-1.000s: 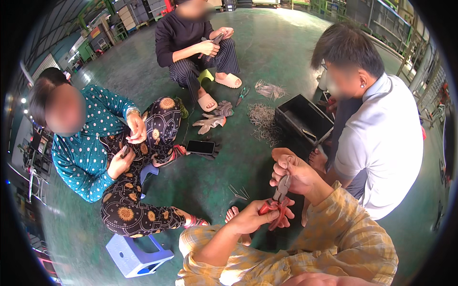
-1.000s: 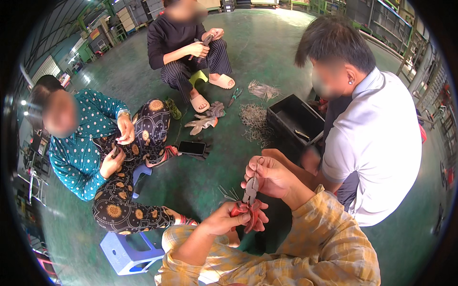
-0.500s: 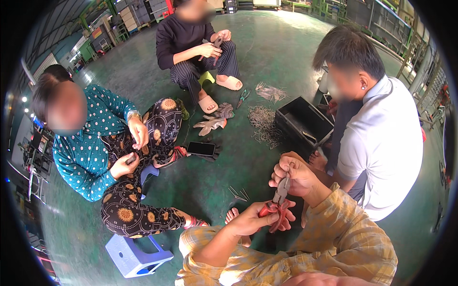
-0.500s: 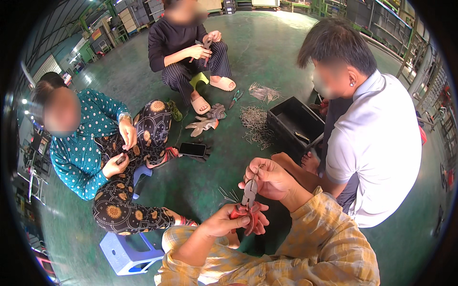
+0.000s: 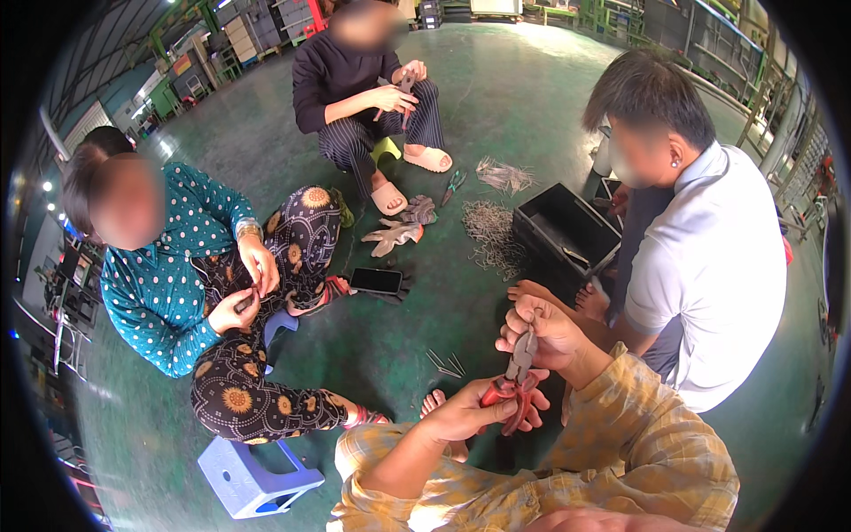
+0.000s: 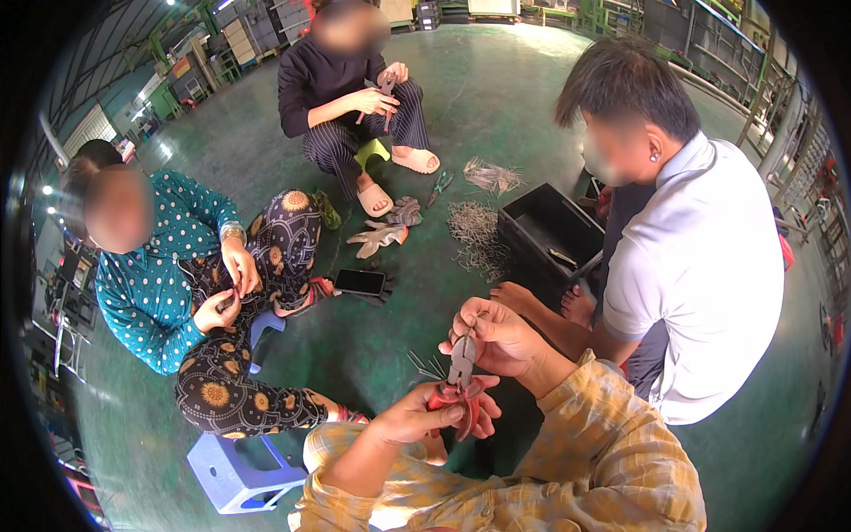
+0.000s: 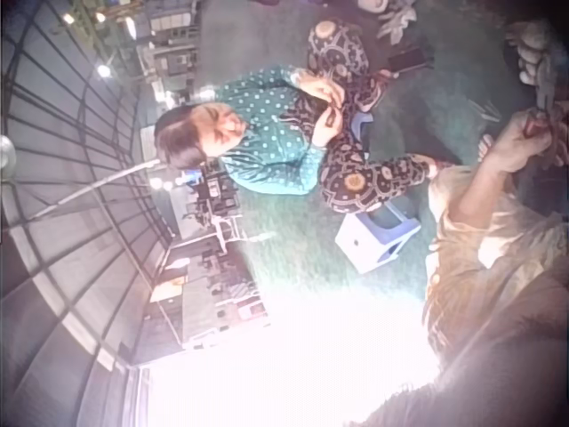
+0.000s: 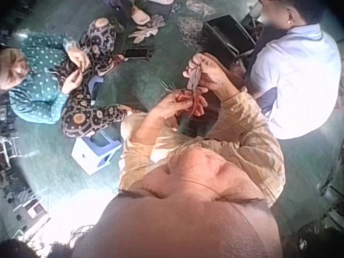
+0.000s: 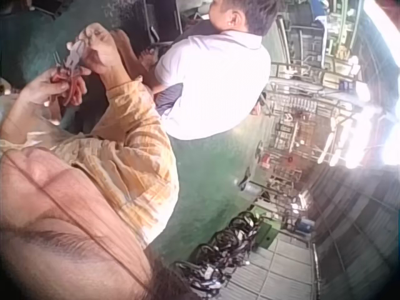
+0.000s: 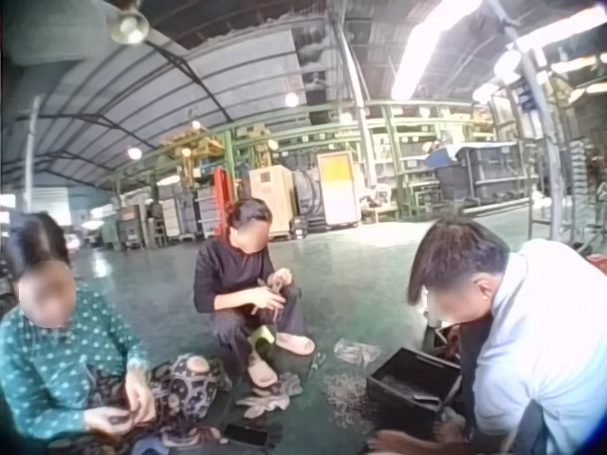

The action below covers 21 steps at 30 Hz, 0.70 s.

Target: The person uses pliers to twist multiple thin wires together, handling them one at a time while sitting on the floor.

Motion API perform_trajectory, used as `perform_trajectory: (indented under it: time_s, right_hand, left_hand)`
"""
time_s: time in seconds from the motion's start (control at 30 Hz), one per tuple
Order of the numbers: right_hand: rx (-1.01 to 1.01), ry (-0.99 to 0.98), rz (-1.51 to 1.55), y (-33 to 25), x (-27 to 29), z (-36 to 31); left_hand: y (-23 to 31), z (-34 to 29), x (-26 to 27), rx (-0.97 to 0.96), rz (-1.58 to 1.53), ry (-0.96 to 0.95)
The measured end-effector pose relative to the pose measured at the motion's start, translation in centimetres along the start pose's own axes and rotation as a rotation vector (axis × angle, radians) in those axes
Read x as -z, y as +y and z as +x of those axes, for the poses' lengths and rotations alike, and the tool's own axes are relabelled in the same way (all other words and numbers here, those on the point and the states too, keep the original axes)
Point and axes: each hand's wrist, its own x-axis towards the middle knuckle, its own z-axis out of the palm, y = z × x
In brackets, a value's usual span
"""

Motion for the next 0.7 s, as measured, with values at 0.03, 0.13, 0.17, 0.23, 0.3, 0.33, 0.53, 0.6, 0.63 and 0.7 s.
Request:
perform_trajectory:
  time_s: [0.03, 0.13, 0.17, 0.23, 0.3, 0.33, 0.53, 0.6, 0.63, 0.7]
  right_hand:
    - [-0.005, 0.015, -0.005, 0.05, -0.01, 0.06]
    - [0.021, 0.007, -0.004, -0.18, 0.34, 0.01]
    - [0.022, 0.023, -0.008, -0.16, 0.30, 0.18]
    - [0.026, 0.054, -0.018, -0.10, 0.17, 0.45]
    - [0.022, 0.074, -0.022, -0.04, 0.38, 0.52]
    - [0.020, 0.083, -0.024, 0.01, 0.49, 0.57]
    - [0.037, 0.113, -0.037, 0.18, 0.55, 0.62]
    - [0.041, 0.124, -0.050, 0.19, 0.68, 0.56]
    - [0.044, 0.130, -0.057, 0.18, 0.74, 0.52]
    - [0.041, 0.142, -0.047, 0.27, 0.63, 0.55]
  left_hand:
    - [-0.10, -0.05, 0.14, -0.009, 0.009, 0.003]
    - [-0.05, 0.09, 0.20, 0.022, 0.044, 0.026]
    - [0.04, -0.03, 0.25, 0.034, 0.053, 0.052]
    - [0.21, -0.23, 0.30, 0.056, 0.073, 0.104]
    - [0.19, -0.27, 0.29, 0.062, 0.083, 0.144]
    - [0.19, -0.34, 0.27, 0.065, 0.088, 0.165]
    - [-0.02, -0.45, 0.95, 0.070, 0.195, 0.117]
    - [0.36, -0.30, 0.45, 0.076, 0.151, 0.128]
    - [0.51, -0.23, 0.22, 0.079, 0.129, 0.134]
    - [0.48, -0.32, 0.03, 0.091, 0.038, 0.161]
